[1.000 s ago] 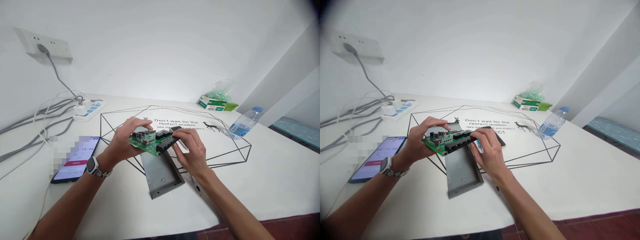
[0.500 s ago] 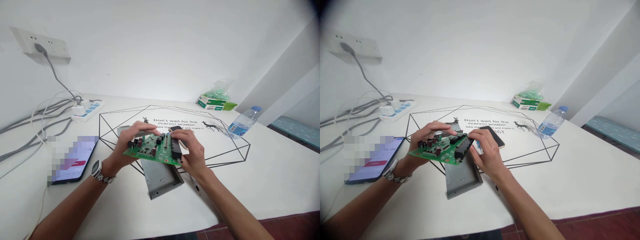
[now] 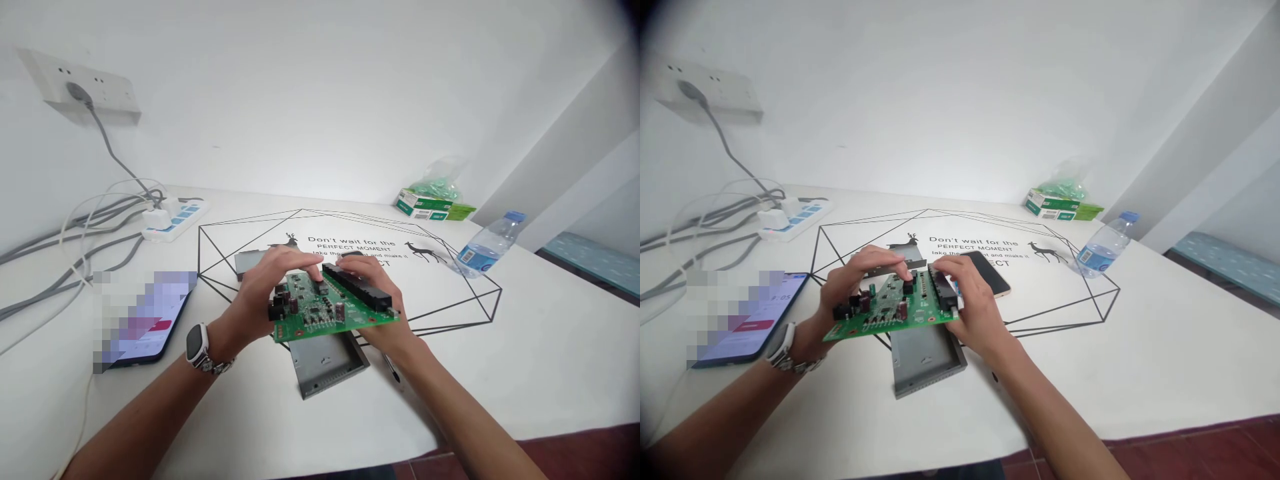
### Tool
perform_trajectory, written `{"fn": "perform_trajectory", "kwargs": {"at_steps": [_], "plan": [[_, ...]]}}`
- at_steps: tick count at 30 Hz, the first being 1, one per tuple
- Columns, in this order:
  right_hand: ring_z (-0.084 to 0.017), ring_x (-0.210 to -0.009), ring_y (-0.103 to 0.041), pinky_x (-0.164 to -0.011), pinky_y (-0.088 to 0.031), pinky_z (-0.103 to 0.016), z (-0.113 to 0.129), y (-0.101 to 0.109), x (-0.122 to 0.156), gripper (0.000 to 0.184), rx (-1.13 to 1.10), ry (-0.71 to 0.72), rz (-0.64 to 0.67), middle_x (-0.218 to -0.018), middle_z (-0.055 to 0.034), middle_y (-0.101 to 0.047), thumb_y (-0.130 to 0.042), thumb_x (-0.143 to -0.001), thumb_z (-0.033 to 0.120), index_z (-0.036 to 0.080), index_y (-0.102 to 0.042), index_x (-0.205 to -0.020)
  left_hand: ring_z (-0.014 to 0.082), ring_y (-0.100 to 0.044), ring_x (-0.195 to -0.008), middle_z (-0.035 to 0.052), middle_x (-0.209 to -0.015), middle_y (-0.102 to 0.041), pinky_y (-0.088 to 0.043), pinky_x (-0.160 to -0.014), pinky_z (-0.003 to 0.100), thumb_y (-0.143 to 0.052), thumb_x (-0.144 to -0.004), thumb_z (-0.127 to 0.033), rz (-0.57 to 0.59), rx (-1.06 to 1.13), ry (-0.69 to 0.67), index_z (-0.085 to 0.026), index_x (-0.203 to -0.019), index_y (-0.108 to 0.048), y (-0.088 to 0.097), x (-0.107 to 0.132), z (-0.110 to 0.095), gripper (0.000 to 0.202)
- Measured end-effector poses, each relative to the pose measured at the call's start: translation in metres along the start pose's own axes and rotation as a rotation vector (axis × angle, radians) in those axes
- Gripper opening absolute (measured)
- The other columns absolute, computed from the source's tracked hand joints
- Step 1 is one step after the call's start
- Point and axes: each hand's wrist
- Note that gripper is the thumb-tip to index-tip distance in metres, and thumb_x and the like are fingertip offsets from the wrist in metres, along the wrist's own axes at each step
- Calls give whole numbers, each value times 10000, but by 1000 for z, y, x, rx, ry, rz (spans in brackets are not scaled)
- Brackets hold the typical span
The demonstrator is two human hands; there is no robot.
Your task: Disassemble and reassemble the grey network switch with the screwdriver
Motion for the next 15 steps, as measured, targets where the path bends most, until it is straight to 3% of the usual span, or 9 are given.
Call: {"fn": "perform_trajectory", "kwargs": {"at_steps": [4,9,15], "plan": [[-258,-998,-574,-803,-519,-431,-2,3,-1,662,37,-75,-25,-1201,-104,-561,-595,-701,78,251,-496,-1333,224,-648,-937,70,-975,-722,-472,-858,406,-710,-871,-215,19,-139,5,-230,-1384,-494,4,0,0,557],[-261,-947,-566,-760,-499,-437,-7,10,-4,636,74,-83,-134,-1121,-92,-561,-566,-663,129,233,-522,-1289,226,-638,-949,51,-995,-717,-457,-877,409,-722,-817,-132,59,-250,36,-253,-1389,-466,10,0,2,638],[-315,-983,-549,-727,-498,-467,-6,13,-3,528,168,90,-415,-1078,-115,-556,-615,-704,251,244,-563,-1230,236,-645,-949,41,-1001,-718,-446,-867,407,-718,-804,-124,87,-352,38,-265,-1391,-446,13,-1,1,662]]}}
Point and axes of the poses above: each hand's wrist, its own x-axis away from the middle knuckle, its own y-axis out of the back of the hand, z = x × y
